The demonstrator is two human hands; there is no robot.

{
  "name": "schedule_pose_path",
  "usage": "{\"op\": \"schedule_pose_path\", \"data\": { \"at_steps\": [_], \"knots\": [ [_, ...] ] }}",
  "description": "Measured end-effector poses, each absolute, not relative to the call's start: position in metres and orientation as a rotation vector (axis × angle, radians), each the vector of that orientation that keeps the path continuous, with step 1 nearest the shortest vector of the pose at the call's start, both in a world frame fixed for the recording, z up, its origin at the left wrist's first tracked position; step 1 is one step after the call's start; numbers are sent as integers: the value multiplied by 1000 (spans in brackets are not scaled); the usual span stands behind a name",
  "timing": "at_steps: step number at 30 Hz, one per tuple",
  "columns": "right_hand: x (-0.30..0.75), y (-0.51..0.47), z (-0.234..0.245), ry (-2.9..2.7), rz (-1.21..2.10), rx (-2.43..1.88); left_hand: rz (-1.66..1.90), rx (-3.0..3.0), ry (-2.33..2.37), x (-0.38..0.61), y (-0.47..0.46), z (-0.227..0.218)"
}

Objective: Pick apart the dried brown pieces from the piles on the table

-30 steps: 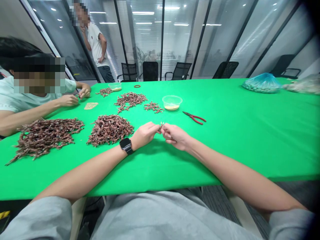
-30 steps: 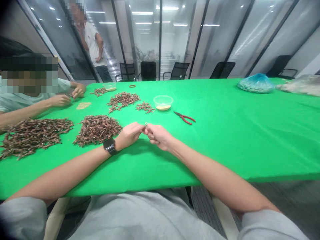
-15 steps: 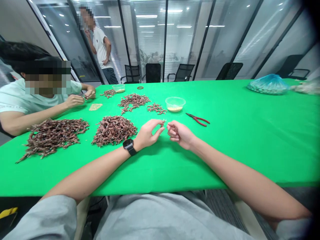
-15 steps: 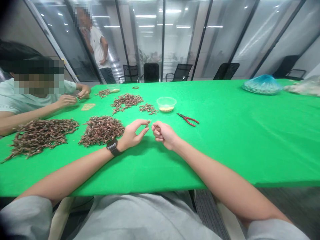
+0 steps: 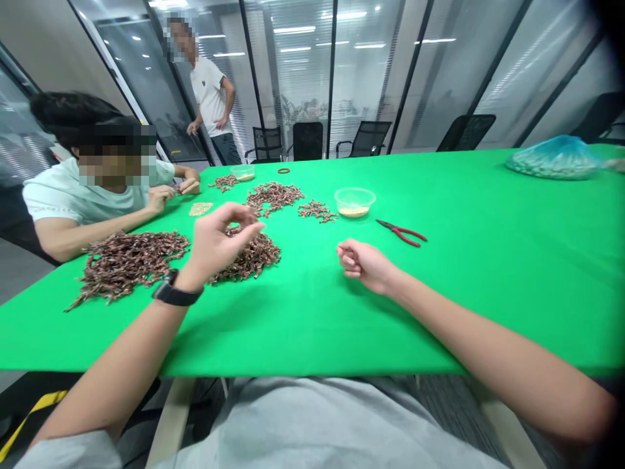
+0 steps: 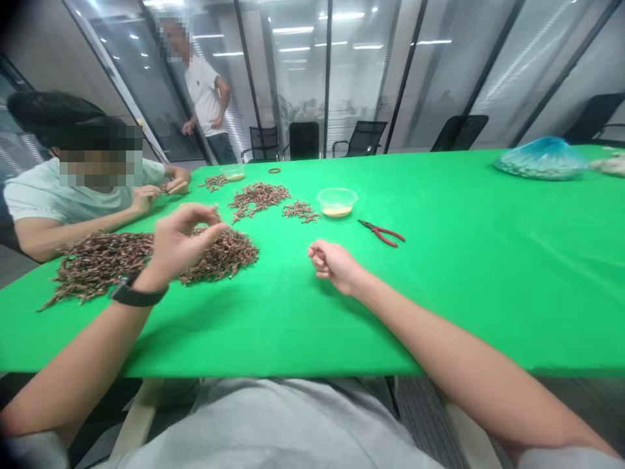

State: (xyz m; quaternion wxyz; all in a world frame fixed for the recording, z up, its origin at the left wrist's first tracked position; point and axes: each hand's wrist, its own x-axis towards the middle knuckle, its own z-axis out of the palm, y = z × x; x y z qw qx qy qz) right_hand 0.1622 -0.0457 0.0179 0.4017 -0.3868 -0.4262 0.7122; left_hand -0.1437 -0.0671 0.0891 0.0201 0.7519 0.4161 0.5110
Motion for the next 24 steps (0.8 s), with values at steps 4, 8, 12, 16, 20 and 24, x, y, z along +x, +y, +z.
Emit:
{"op": "schedule_pose_path", "data": {
  "at_steps": [4,8,12,16,20,24],
  "knots": [
    [163,-44,17,-1082,1792,-991,1745,1862,1361,-209,-49,85],
    [164,-44,18,-1082,1791,-997,1721,1593,1298,-238,-39,80],
    [164,-46,20,-1091,1802,-998,1628,1555,1312,-246,-40,79],
    [163,-49,20,-1109,1816,-983,1431,1662,1462,-252,-47,83],
    [162,-50,20,-1106,1819,-987,1205,1746,1584,-255,-52,86],
    [162,-49,20,-1111,1817,-998,1056,1882,1662,-256,-52,87]
  ]
}}
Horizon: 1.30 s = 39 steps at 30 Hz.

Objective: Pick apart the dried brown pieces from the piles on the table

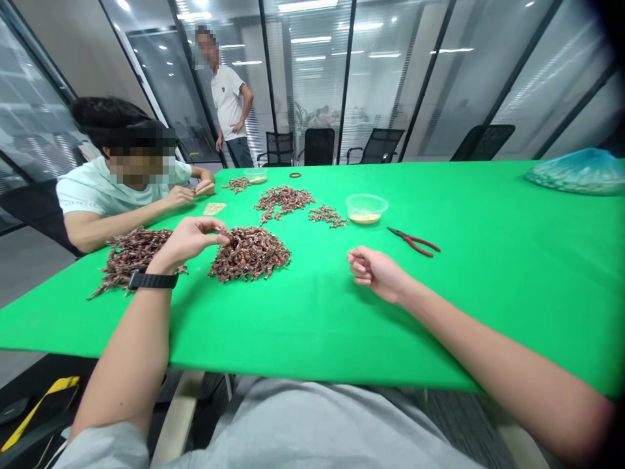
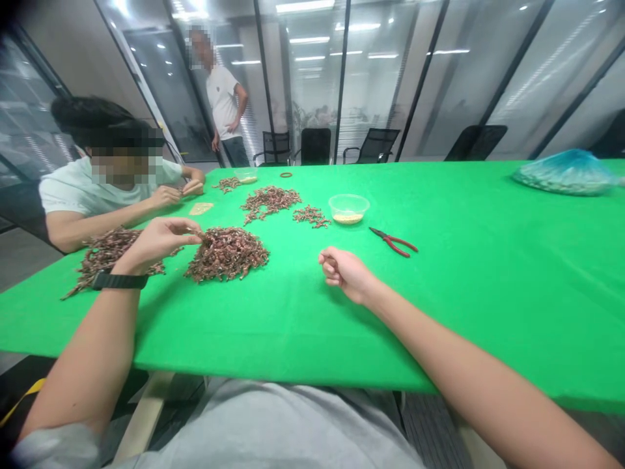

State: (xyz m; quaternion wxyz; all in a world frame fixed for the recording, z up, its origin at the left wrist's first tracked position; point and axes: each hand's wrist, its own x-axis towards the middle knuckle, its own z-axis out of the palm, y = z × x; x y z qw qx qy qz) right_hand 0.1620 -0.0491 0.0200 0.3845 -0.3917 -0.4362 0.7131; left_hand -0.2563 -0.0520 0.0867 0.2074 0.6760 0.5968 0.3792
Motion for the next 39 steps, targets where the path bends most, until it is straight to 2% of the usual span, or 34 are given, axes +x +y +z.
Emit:
{"op": "schedule_pose_path", "data": {
  "at_steps": [12,39],
  "knots": [
    [161,-51,22,-1117,1833,-1007,806,2062,1669,-252,-56,94],
    [162,-51,23,-1117,1842,-1000,852,2121,1697,-258,-54,88]
  ]
}}
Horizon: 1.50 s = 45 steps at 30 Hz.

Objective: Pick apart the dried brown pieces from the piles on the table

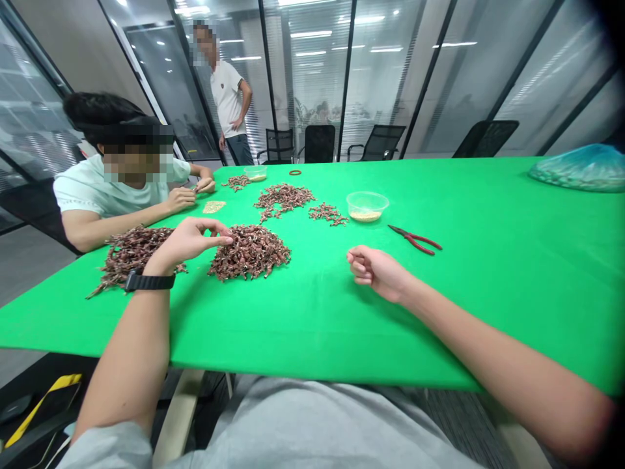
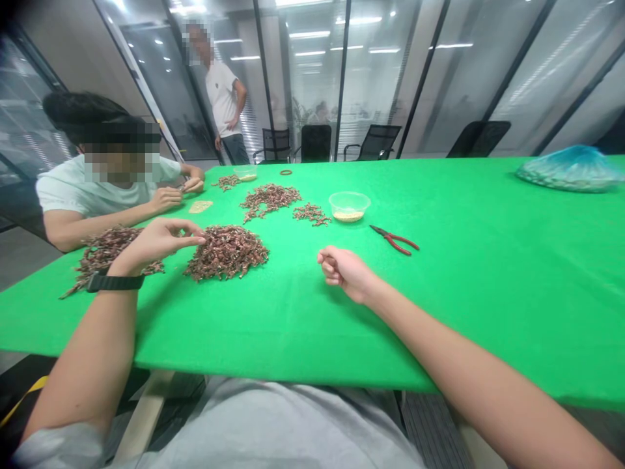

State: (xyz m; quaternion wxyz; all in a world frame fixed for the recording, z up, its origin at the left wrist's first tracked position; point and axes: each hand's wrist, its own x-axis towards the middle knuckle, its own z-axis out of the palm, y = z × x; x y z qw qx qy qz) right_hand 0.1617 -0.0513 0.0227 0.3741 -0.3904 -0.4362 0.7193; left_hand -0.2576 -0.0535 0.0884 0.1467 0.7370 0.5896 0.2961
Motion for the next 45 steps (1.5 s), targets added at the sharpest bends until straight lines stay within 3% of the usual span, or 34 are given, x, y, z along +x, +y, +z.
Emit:
{"op": "schedule_pose_path", "data": {
  "at_steps": [45],
  "knots": [
    [161,-52,24,-1125,1836,-1015,873,2154,1701,-261,-47,81]
  ]
}}
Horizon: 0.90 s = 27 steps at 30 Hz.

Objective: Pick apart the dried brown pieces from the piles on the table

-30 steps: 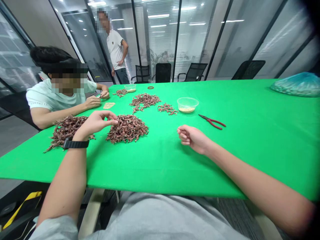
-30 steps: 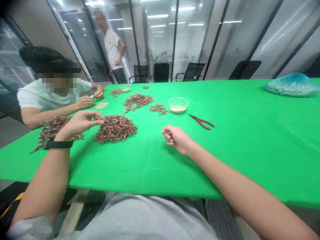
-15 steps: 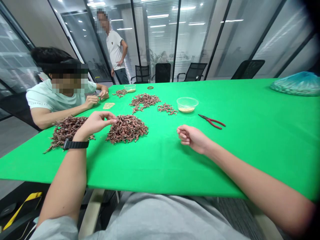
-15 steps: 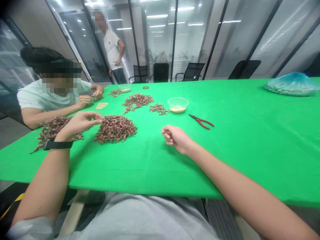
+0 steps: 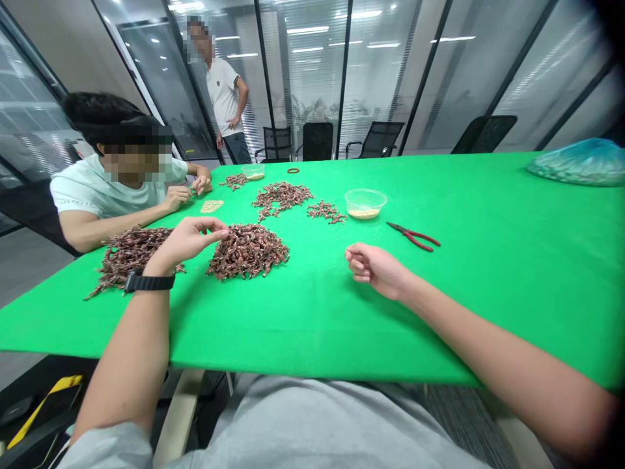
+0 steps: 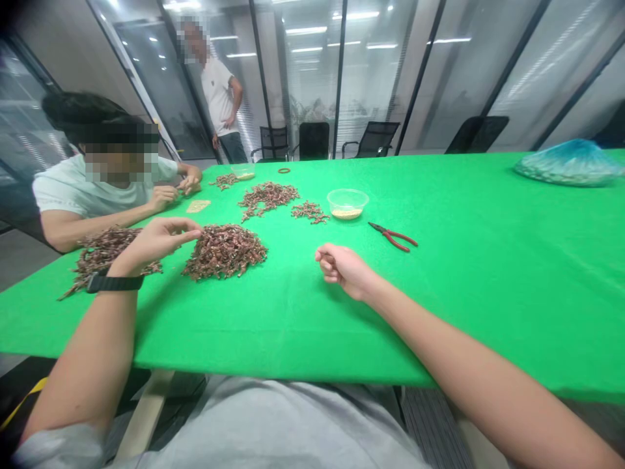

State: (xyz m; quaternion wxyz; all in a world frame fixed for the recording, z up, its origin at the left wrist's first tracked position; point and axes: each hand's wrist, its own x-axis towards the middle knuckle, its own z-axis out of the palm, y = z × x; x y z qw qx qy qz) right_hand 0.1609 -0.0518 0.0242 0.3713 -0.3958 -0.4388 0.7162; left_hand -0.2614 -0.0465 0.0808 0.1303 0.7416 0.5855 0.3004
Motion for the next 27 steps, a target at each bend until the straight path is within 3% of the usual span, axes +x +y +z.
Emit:
{"op": "schedule_pose_path", "data": {
  "at_steps": [17,27],
  "knots": [
    [161,-52,23,-1141,1830,-1011,904,2138,1751,-257,-50,83],
    [169,-44,29,-1216,1711,-1032,1273,1965,2055,-250,-44,74]
  ]
}}
